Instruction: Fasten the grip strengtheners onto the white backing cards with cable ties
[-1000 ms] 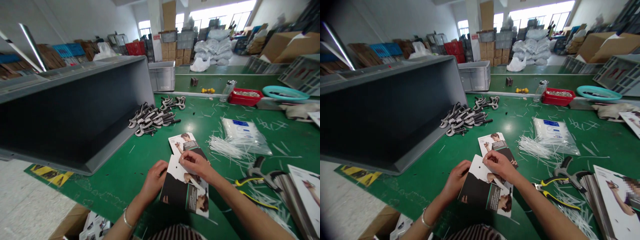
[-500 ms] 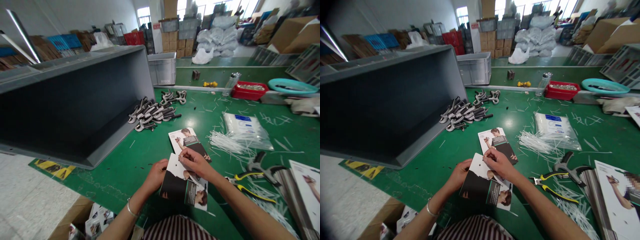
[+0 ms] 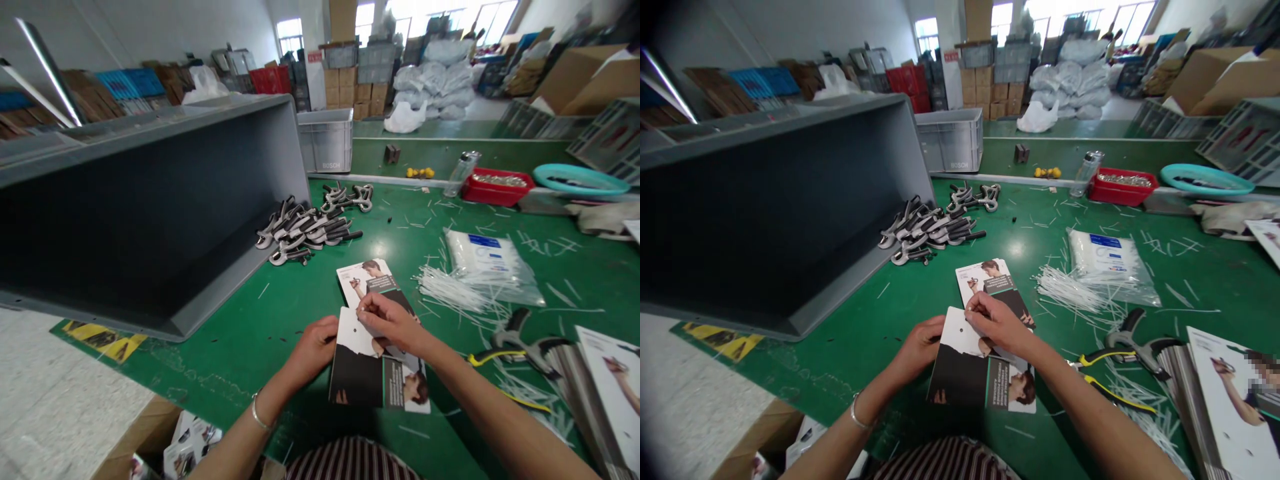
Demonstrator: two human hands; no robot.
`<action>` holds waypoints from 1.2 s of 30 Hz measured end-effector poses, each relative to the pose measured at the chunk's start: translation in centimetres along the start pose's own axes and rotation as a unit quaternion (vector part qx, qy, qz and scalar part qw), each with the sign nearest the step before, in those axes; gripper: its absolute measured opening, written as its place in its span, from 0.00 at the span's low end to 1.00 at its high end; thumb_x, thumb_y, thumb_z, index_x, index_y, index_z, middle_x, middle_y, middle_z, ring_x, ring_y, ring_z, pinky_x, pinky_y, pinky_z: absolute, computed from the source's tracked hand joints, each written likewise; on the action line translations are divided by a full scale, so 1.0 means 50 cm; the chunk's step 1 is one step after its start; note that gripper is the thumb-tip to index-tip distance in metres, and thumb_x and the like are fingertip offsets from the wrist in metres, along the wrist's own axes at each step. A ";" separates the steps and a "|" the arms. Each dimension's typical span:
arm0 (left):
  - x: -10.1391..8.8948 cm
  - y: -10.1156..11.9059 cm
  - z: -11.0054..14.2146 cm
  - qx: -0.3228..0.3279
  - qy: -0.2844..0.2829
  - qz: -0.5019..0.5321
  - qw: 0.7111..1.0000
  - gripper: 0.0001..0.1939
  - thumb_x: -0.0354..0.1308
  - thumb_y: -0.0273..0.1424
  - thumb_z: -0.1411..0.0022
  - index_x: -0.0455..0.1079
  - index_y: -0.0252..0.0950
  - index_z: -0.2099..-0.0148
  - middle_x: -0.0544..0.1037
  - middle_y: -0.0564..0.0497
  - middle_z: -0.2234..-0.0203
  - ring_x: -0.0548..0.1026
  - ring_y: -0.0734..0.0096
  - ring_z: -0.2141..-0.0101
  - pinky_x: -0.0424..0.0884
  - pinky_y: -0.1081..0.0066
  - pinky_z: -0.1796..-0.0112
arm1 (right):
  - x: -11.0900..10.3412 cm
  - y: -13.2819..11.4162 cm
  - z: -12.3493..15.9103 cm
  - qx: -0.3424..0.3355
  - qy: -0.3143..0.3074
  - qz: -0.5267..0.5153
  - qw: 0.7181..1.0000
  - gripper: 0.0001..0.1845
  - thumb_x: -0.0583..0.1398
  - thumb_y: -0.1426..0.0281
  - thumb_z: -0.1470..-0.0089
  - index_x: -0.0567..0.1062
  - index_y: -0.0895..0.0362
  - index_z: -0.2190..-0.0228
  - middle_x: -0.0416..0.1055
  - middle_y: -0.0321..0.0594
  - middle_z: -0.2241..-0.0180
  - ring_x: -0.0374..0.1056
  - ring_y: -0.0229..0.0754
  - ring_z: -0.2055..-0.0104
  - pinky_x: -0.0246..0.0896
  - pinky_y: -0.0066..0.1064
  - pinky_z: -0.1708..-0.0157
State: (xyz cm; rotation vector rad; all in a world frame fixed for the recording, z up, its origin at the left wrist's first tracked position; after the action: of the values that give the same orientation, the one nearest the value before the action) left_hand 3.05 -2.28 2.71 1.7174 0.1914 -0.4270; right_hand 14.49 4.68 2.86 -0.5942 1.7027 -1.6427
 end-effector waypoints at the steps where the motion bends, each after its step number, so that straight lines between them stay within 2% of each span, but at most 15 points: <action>1: -0.008 0.006 -0.008 0.006 0.009 0.000 1.000 0.13 0.54 0.29 0.35 0.80 0.37 0.65 0.76 0.48 0.69 0.73 0.67 0.65 0.67 0.72 0.63 | -0.009 -0.014 -0.011 -0.009 -0.004 0.008 1.000 0.15 0.58 0.55 0.40 0.68 0.55 0.64 0.62 0.32 0.72 0.58 0.35 0.71 0.53 0.27 0.73; 4: -0.027 0.016 -0.044 0.012 0.038 0.009 0.999 0.10 0.56 0.27 0.38 0.79 0.36 0.66 0.77 0.49 0.69 0.74 0.67 0.65 0.68 0.72 0.62 | -0.040 -0.058 -0.049 -0.045 -0.011 0.035 0.998 0.15 0.59 0.55 0.41 0.68 0.55 0.65 0.63 0.34 0.70 0.59 0.36 0.70 0.55 0.27 0.72; 6: -0.038 0.006 -0.072 -0.015 0.073 0.057 0.996 0.05 0.59 0.28 0.40 0.77 0.36 0.64 0.78 0.49 0.68 0.75 0.67 0.65 0.69 0.71 0.62 | -0.053 -0.067 -0.072 -0.048 -0.022 0.042 0.998 0.15 0.58 0.55 0.40 0.68 0.55 0.65 0.63 0.33 0.70 0.59 0.35 0.71 0.56 0.27 0.72; 7: -0.042 -0.003 -0.084 -0.035 0.093 0.097 0.990 0.06 0.61 0.29 0.42 0.76 0.36 0.61 0.78 0.49 0.67 0.76 0.67 0.66 0.70 0.70 0.62 | -0.056 -0.064 -0.082 -0.041 -0.032 0.044 0.998 0.15 0.59 0.55 0.41 0.67 0.54 0.64 0.63 0.33 0.70 0.58 0.35 0.72 0.56 0.27 0.73; 10: -0.042 -0.025 -0.112 -0.076 0.129 0.210 0.966 0.19 0.68 0.30 0.49 0.70 0.35 0.54 0.80 0.46 0.62 0.78 0.66 0.65 0.72 0.68 0.60 | -0.067 -0.045 -0.101 -0.046 -0.027 0.094 0.994 0.17 0.66 0.59 0.48 0.68 0.54 0.61 0.66 0.33 0.67 0.61 0.36 0.70 0.58 0.28 0.71; 12: -0.037 -0.030 -0.120 -0.077 0.126 0.251 0.956 0.23 0.71 0.30 0.52 0.68 0.35 0.54 0.79 0.44 0.59 0.78 0.66 0.63 0.72 0.67 0.59 | -0.075 -0.036 -0.104 -0.080 0.001 0.142 0.987 0.14 0.67 0.64 0.50 0.71 0.54 0.63 0.68 0.35 0.65 0.64 0.39 0.65 0.60 0.30 0.65; 15: -0.033 -0.045 -0.119 -0.089 0.110 0.306 0.942 0.25 0.69 0.36 0.48 0.68 0.34 0.50 0.79 0.44 0.59 0.78 0.66 0.62 0.71 0.70 0.60 | -0.078 -0.024 -0.099 -0.124 0.028 0.151 0.980 0.03 0.61 0.68 0.43 0.74 0.55 0.67 0.72 0.38 0.63 0.66 0.42 0.59 0.60 0.35 0.56; 18: -0.033 -0.078 -0.115 -0.145 0.108 0.340 0.923 0.26 0.62 0.45 0.42 0.69 0.34 0.47 0.79 0.48 0.65 0.77 0.70 0.68 0.69 0.73 0.67 | -0.074 -0.038 -0.090 -0.181 0.051 0.180 0.966 0.04 0.61 0.69 0.41 0.76 0.54 0.67 0.72 0.42 0.52 0.64 0.46 0.48 0.54 0.42 0.45; 22: -0.035 -0.106 -0.125 -0.197 0.098 0.294 0.930 0.26 0.67 0.45 0.49 0.73 0.31 0.55 0.79 0.50 0.72 0.74 0.72 0.74 0.66 0.75 0.72 | -0.057 -0.064 -0.079 -0.220 0.019 0.247 0.943 0.06 0.61 0.68 0.40 0.78 0.52 0.68 0.67 0.40 0.45 0.59 0.48 0.42 0.49 0.46 0.41; 25: -0.058 -0.117 -0.117 -0.200 0.168 0.274 0.926 0.23 0.69 0.44 0.51 0.74 0.31 0.61 0.79 0.49 0.72 0.75 0.71 0.73 0.67 0.74 0.72 | -0.091 -0.064 -0.081 -0.211 0.037 0.271 0.938 0.08 0.58 0.66 0.38 0.78 0.51 0.64 0.70 0.41 0.48 0.61 0.47 0.44 0.52 0.45 0.42; 28: -0.076 -0.135 -0.076 -0.196 0.275 0.299 0.893 0.22 0.67 0.44 0.47 0.70 0.33 0.57 0.79 0.50 0.69 0.76 0.71 0.70 0.70 0.74 0.71 | -0.165 -0.038 -0.115 -0.173 0.110 0.316 0.926 0.11 0.54 0.67 0.35 0.76 0.52 0.57 0.73 0.43 0.53 0.65 0.46 0.48 0.57 0.43 0.45; 30: -0.058 -0.157 -0.045 -0.212 0.293 0.340 0.868 0.22 0.68 0.42 0.48 0.68 0.34 0.58 0.79 0.49 0.68 0.78 0.69 0.69 0.74 0.72 0.68 | -0.200 -0.012 -0.164 -0.128 0.141 0.394 0.899 0.14 0.51 0.70 0.35 0.73 0.55 0.54 0.73 0.45 0.54 0.67 0.45 0.50 0.61 0.41 0.48; 32: -0.016 -0.178 -0.023 -0.247 0.255 0.372 0.858 0.23 0.70 0.40 0.52 0.66 0.34 0.60 0.79 0.47 0.69 0.79 0.65 0.69 0.76 0.68 0.69 | -0.208 0.008 -0.229 -0.092 0.140 0.469 0.867 0.16 0.49 0.75 0.36 0.72 0.58 0.52 0.72 0.47 0.52 0.67 0.45 0.50 0.62 0.39 0.49; 34: 0.029 -0.191 -0.007 -0.276 0.203 0.381 0.859 0.25 0.72 0.40 0.54 0.65 0.33 0.60 0.79 0.46 0.71 0.79 0.62 0.72 0.76 0.67 0.74 | -0.190 0.011 -0.298 -0.085 0.124 0.505 0.850 0.18 0.50 0.79 0.38 0.70 0.60 0.50 0.70 0.49 0.49 0.66 0.45 0.48 0.60 0.38 0.47; 36: 0.057 -0.193 0.003 -0.275 0.189 0.383 0.861 0.26 0.71 0.41 0.54 0.65 0.33 0.60 0.79 0.46 0.70 0.79 0.62 0.72 0.75 0.68 0.75 | -0.161 0.004 -0.361 -0.081 0.111 0.533 0.835 0.21 0.50 0.82 0.40 0.69 0.60 0.47 0.67 0.52 0.46 0.64 0.46 0.46 0.58 0.39 0.46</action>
State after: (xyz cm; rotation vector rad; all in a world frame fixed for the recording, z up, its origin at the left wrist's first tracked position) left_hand 2.16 -0.87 -7.20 1.1561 -0.0956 0.5251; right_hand 6.44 22.73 3.33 0.4786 1.8089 -0.7560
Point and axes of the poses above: each hand's wrist, its own z-axis away from the middle knuckle, its own x-axis out of the palm, y = z × x, the point moved 9 cm from there along -z, towards the middle knuckle
